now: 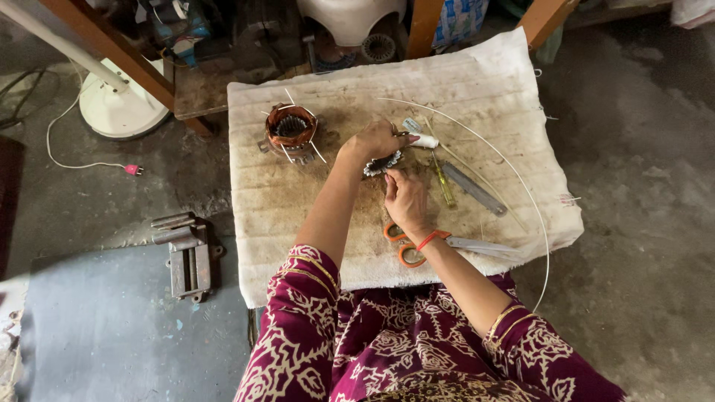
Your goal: The person sits on the floor and works on a motor stator, using a screwdriver to adjust internal components and a pair of scissors to trim wires. The person handles the stator and tools directly on a cloth-covered table.
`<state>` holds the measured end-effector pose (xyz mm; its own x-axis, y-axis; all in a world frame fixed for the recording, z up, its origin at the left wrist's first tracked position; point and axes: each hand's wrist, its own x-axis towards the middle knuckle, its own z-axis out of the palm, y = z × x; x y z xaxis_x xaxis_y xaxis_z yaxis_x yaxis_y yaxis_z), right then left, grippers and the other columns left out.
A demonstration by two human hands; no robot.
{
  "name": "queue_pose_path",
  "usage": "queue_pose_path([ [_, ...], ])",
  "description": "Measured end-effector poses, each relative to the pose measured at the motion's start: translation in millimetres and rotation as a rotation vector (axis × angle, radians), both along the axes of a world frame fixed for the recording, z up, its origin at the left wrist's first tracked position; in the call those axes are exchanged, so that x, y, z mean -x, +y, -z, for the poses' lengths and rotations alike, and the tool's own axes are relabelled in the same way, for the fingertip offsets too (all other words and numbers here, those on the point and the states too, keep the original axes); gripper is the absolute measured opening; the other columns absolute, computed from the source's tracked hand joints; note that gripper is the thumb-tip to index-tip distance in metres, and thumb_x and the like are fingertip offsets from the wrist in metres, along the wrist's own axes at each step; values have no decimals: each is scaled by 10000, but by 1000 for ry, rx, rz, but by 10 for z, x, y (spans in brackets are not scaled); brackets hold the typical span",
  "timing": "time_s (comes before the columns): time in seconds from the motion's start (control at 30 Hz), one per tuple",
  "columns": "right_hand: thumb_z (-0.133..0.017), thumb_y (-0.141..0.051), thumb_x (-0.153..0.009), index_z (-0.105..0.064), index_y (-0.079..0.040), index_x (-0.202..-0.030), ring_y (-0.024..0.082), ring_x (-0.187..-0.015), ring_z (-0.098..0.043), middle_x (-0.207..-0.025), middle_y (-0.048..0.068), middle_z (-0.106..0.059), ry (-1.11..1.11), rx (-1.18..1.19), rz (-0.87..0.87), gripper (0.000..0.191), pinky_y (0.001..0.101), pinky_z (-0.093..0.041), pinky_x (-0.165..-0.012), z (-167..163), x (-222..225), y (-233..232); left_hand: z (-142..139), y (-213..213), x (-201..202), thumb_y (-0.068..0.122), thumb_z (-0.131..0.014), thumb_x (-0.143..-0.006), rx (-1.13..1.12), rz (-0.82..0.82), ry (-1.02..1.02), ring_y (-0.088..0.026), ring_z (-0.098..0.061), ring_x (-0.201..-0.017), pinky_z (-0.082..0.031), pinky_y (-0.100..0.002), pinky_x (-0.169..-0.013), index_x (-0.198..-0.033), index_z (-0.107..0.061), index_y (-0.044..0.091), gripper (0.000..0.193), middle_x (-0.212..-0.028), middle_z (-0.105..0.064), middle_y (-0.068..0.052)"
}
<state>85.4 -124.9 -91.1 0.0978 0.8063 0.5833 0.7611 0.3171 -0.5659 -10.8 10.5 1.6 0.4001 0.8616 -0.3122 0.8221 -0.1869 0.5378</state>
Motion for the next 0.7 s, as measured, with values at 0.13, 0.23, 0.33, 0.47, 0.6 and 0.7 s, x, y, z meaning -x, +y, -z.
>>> queue_pose_path([
  [0.13, -667, -56, -930, -683, -24, -1098, 408, -826, -633, -910, 213, -662, -67, -11, -38, 173, 506, -500, -735, -36, 11, -59, 34, 21, -2, 775, -605, -808, -27, 14, -22, -369, -656, -1199, -498, -451, -1017, -1213, -718, 54, 834, -1227, -701, -232],
  [0.23, -659, -56, -918, -666, -2, -1137, 417, -858, -622, -945, 231, -640, -130, 8, -38, 226, 509, -505, -750, -73, 26, -83, 58, 34, -15, 781, -618, -800, -40, -7, -27, -373, -637, -1200, -492, -455, -1007, -1228, -684, 49, 851, -1232, -680, -235],
  [0.33, -657, -57, -925, -659, 3, -1144, 418, -879, -622, -968, 234, -639, -130, 5, -22, 227, 507, -511, -766, -102, 43, -89, 52, 42, -13, 783, -611, -809, -32, 8, -9, -369, -657, -1194, -505, -450, -1012, -1211, -710, 41, 850, -1222, -695, -240],
  [0.47, -667, -58, -929, -676, -9, -1105, 404, -842, -634, -926, 215, -657, -90, 18, -17, 183, 502, -508, -746, -108, 35, -91, 30, 15, -7, 783, -607, -806, -7, 2, -6, -359, -687, -1173, -517, -441, -1015, -1180, -738, 38, 845, -1197, -723, -237],
  [0.6, -681, -56, -903, -703, -21, -1030, 367, -794, -657, -865, 178, -691, -30, -76, 16, 134, 472, -513, -712, -85, -10, -81, 17, -10, 1, 798, -631, -803, -40, -31, -21, -374, -668, -1182, -514, -450, -1002, -1168, -699, -9, 888, -1196, -701, -265],
  [0.7, -675, -68, -962, -722, -19, -1063, 296, -683, -664, -804, 149, -702, 6, 174, -27, 122, 413, -525, -635, -71, -30, -78, 6, -3, -12, 802, -603, -782, -13, -21, -11, -362, -686, -1177, -516, -448, -1010, -1141, -739, 13, 877, -1201, -718, -236],
])
